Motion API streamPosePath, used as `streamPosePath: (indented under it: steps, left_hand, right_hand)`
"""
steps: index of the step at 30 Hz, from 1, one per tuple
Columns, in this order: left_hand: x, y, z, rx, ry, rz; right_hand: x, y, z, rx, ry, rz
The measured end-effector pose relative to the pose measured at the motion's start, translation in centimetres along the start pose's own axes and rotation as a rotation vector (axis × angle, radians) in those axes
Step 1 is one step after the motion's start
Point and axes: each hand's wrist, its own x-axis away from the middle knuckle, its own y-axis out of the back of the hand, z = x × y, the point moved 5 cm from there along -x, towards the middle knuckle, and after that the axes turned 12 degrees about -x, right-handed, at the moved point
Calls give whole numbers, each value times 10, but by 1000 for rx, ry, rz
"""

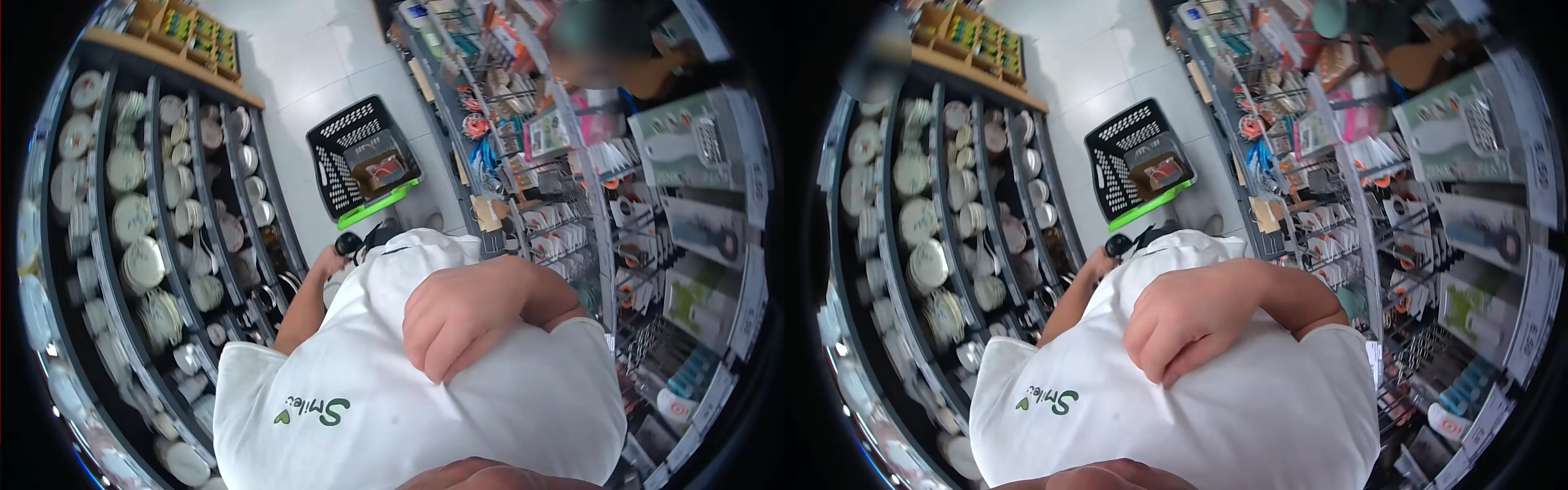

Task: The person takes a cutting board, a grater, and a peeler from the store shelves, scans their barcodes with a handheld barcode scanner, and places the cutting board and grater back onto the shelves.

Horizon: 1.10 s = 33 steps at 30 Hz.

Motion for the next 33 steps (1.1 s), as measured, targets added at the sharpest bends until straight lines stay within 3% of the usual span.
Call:
streamPosePath:
  steps: [2, 4, 5, 7, 13, 16, 23, 24, 27, 28, 30, 33]
  left_hand:
    - [-16, -6, 9, 49, 13, 11]
    - [-7, 0, -7, 110, -4, 28]
    - [-8, -7, -2, 125, -8, 39]
    - [0, -10, -4, 124, -82, 80]
    - [28, -34, 19, 181, 41, 124]
    - [43, -31, 33, 153, 160, 117]
    - [47, -69, 73, 315, 210, 160]
    - [50, -60, 64, 309, 201, 156]
    - [52, -45, 52, 322, 178, 141]
    - [54, -35, 43, 459, 168, 83]
    - [52, -24, 35, 661, 129, 73]
    - [51, -11, 20, 711, 150, 48]
  right_hand:
    - [-2, 4, 1, -9, -14, -40]
    - [2, 24, 1, -88, 14, -464]
    - [-2, 21, -3, -114, -1, -465]
    - [-6, 26, -9, -321, 107, -816]
    - [-40, 39, -11, -472, 114, -919]
    - [-51, 38, -20, -602, 218, -803]
    - [-82, 3, 2, -746, 85, -1725]
    - [-75, 8, -7, -749, 74, -1724]
    - [-61, 32, -20, -411, 209, -691]
    - [-57, 37, -17, -511, 110, -570]
    - [-51, 39, -24, -484, 150, -598]
    - [-49, 44, -28, -450, 207, -643]
